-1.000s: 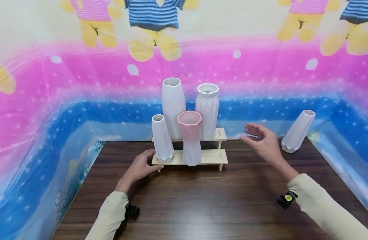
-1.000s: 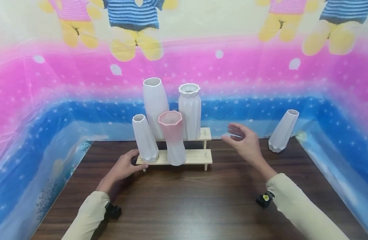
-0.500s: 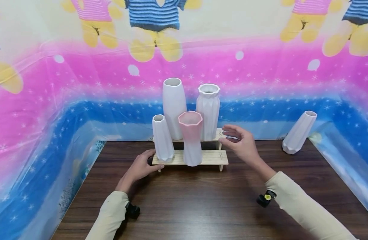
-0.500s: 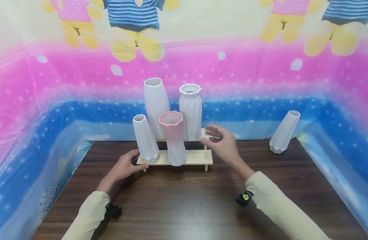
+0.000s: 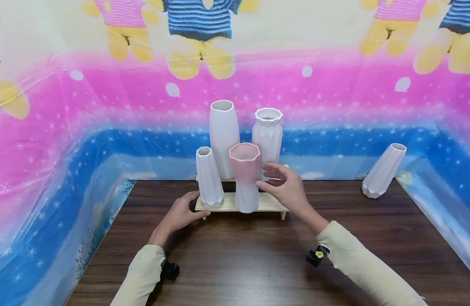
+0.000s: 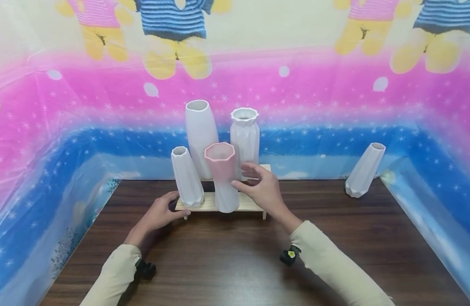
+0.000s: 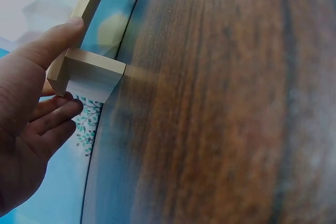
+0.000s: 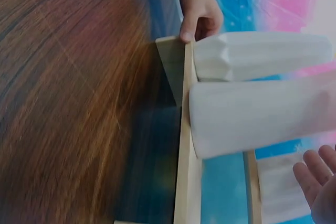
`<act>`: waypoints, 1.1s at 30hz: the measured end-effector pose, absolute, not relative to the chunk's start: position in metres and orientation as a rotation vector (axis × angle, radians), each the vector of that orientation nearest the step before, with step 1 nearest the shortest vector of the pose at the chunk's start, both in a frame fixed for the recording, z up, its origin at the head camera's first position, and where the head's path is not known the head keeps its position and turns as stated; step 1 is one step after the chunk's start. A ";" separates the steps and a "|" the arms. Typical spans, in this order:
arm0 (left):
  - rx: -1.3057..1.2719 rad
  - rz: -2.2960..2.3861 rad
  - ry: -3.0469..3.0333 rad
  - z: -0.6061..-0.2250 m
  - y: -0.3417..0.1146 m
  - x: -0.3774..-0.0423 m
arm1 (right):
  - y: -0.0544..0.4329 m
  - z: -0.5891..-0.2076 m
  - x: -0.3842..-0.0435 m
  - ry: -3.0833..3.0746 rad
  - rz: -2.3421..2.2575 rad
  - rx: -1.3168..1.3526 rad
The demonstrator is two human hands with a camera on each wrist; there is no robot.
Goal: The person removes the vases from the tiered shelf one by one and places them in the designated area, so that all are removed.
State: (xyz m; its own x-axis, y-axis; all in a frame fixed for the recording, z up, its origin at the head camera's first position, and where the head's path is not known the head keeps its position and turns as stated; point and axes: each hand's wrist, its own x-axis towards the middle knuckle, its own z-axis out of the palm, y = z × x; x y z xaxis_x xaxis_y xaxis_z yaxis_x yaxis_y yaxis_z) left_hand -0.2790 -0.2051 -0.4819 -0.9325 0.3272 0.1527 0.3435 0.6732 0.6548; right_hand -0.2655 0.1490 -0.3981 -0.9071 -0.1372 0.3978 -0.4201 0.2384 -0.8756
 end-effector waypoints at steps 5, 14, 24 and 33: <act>-0.569 -1.129 -2.859 -0.481 -0.204 -0.278 | 0.137 -0.399 -0.264 -2.266 1.753 0.518; -0.575 -1.111 -2.860 -0.481 -0.203 -0.274 | 0.123 -0.405 -0.267 -2.317 1.611 0.489; -0.560 -1.116 -2.854 -0.480 -0.202 -0.272 | 0.109 -0.403 -0.267 -2.385 1.422 0.436; -0.554 -1.094 -2.854 -0.481 -0.204 -0.271 | 0.105 -0.401 -0.267 -2.416 1.389 0.431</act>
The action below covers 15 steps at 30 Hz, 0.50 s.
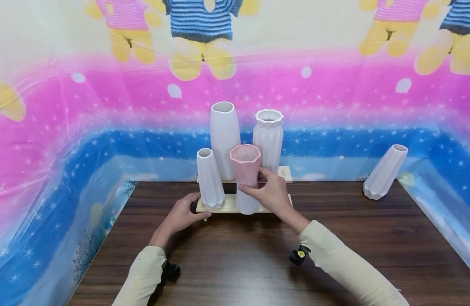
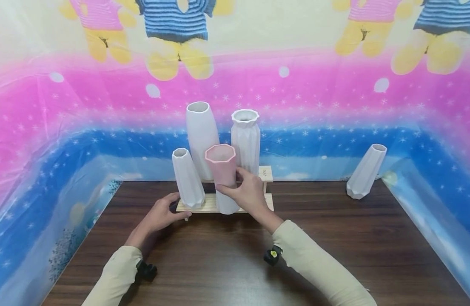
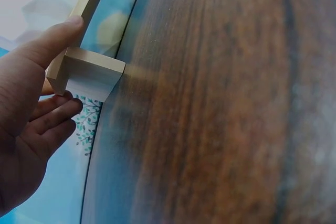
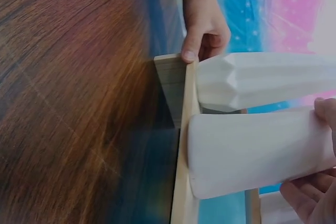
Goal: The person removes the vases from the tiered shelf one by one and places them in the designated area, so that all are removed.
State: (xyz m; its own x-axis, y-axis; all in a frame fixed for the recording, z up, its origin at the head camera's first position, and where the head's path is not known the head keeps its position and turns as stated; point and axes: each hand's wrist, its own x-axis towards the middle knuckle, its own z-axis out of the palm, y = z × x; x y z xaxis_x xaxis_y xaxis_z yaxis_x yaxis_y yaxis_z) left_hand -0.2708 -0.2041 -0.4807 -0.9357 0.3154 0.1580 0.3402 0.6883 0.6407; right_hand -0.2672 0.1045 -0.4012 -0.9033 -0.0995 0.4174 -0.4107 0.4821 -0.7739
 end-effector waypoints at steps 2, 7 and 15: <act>-0.560 -1.091 -2.853 -0.480 -0.204 -0.270 | 0.105 -0.400 -0.266 -2.436 1.398 0.437; -0.566 -1.094 -2.847 -0.478 -0.204 -0.269 | 0.107 -0.396 -0.264 -2.464 1.424 0.452; -0.560 -1.089 -2.865 -0.477 -0.203 -0.269 | 0.112 -0.394 -0.256 -2.444 1.433 0.483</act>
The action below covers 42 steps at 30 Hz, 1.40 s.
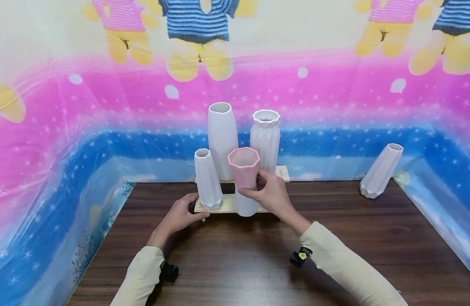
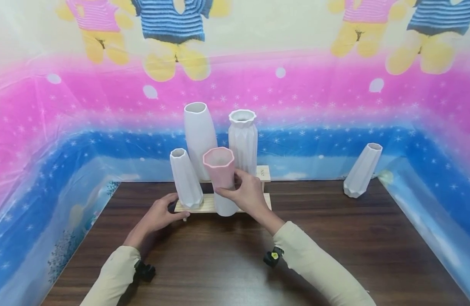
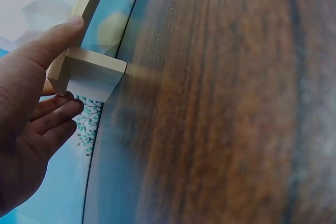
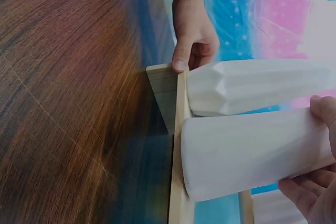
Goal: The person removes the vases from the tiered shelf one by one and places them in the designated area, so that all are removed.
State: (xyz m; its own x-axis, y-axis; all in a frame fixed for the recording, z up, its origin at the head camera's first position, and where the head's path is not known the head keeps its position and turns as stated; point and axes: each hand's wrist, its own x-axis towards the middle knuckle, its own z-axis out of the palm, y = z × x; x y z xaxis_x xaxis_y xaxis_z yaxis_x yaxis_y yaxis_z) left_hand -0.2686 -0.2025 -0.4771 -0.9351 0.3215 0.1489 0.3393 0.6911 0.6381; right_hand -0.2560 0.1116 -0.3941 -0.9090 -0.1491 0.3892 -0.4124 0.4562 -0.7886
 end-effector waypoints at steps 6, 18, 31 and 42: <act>-0.544 -1.096 -2.882 -0.478 -0.203 -0.268 | 0.120 -0.393 -0.250 -2.422 1.445 0.488; -0.549 -1.094 -2.893 -0.480 -0.203 -0.268 | 0.150 -0.391 -0.238 -2.459 1.448 0.438; -0.537 -1.092 -2.896 -0.479 -0.203 -0.272 | 0.196 -0.375 -0.239 -2.445 1.344 0.378; -0.526 -1.082 -2.905 -0.478 -0.202 -0.270 | 0.236 -0.377 -0.241 -2.423 1.255 0.265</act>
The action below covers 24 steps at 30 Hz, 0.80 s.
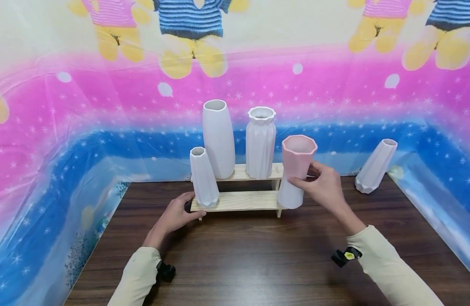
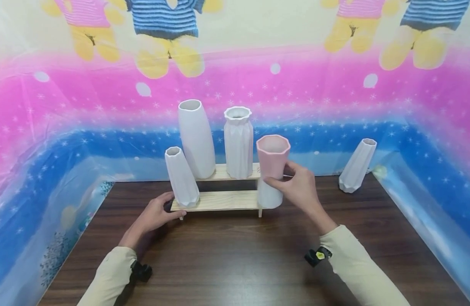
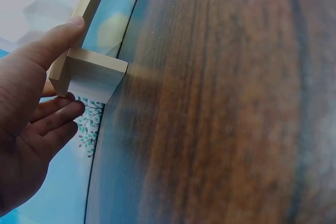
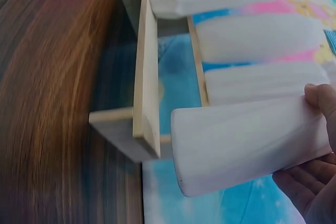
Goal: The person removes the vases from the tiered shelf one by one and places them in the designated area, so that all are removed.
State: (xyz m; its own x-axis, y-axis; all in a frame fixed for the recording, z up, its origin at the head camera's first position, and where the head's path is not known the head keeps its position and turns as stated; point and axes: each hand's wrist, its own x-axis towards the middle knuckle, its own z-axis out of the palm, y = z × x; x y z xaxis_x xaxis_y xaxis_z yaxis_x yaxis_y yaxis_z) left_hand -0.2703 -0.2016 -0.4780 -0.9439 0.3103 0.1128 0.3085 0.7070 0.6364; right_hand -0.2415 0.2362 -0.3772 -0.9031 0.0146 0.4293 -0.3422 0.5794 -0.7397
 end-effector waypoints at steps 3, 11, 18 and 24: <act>0.525 1.086 2.896 -0.478 -0.200 -0.271 | 0.249 -0.378 -0.243 -2.423 1.224 0.211; 0.537 1.086 2.903 -0.479 -0.201 -0.272 | 0.283 -0.382 -0.248 -2.429 1.189 0.108; 0.560 1.089 2.907 -0.478 -0.200 -0.270 | 0.308 -0.389 -0.253 -2.416 1.153 0.061; 0.535 1.100 2.901 -0.478 -0.202 -0.271 | 0.321 -0.395 -0.266 -2.402 1.132 -0.003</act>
State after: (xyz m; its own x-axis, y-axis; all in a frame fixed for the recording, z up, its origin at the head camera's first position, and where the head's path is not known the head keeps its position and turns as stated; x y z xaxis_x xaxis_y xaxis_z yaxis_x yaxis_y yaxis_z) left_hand -0.2711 -0.2023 -0.4785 -0.9423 0.3106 0.1249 0.3153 0.6984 0.6425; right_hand -0.2662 0.3212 -0.3951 -0.8841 0.2014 0.4218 -0.1970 0.6578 -0.7270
